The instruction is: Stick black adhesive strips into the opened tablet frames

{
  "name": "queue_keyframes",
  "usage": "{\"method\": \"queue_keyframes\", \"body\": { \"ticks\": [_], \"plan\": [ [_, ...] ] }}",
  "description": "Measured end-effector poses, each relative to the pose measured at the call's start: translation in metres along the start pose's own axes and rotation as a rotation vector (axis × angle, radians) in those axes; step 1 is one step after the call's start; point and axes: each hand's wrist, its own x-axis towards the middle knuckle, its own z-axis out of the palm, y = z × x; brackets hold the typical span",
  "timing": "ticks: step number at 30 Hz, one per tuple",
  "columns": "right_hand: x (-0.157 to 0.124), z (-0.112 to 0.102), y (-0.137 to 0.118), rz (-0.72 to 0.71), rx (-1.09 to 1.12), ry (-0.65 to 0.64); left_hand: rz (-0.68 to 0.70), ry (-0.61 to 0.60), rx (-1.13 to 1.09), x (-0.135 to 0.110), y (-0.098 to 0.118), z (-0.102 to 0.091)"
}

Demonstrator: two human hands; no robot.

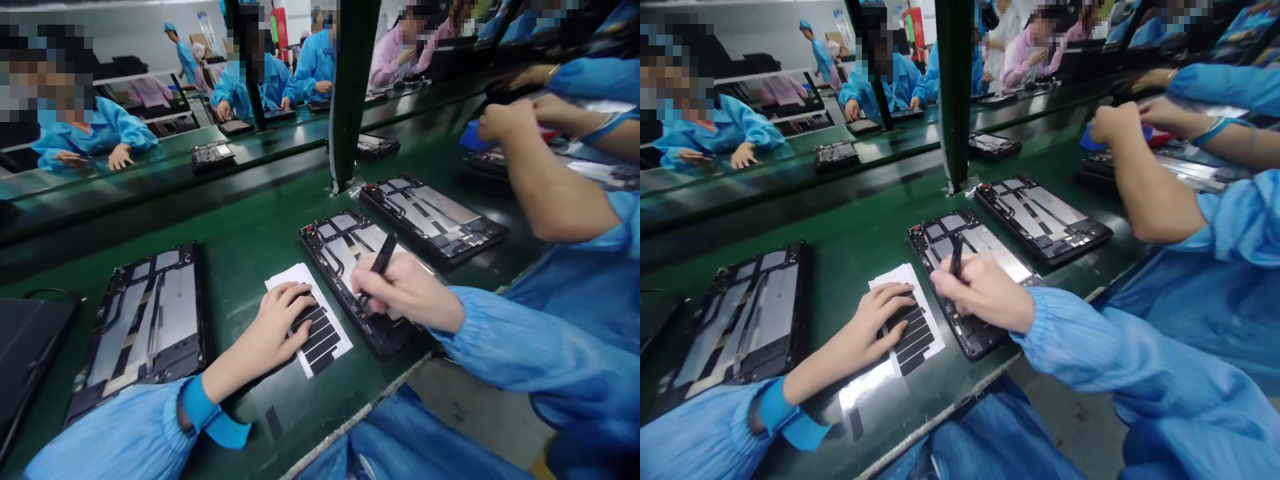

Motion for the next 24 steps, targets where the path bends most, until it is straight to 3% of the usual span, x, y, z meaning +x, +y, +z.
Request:
{"method": "queue_keyframes", "body": {
  "ticks": [4, 9, 24],
  "plan": [
    [0.012, 0.020, -0.004, -0.162, -0.095, -0.086, -0.019, 0.034, -0.002, 0.000, 0.002, 0.001],
    [0.013, 0.030, 0.002, -0.113, -0.118, -0.070, -0.028, 0.047, -0.023, 0.001, 0.002, 0.001],
    [0.015, 0.033, 0.000, -0.145, -0.162, -0.039, -0.038, 0.029, -0.006, 0.001, 0.003, 0.002]
  ]
}}
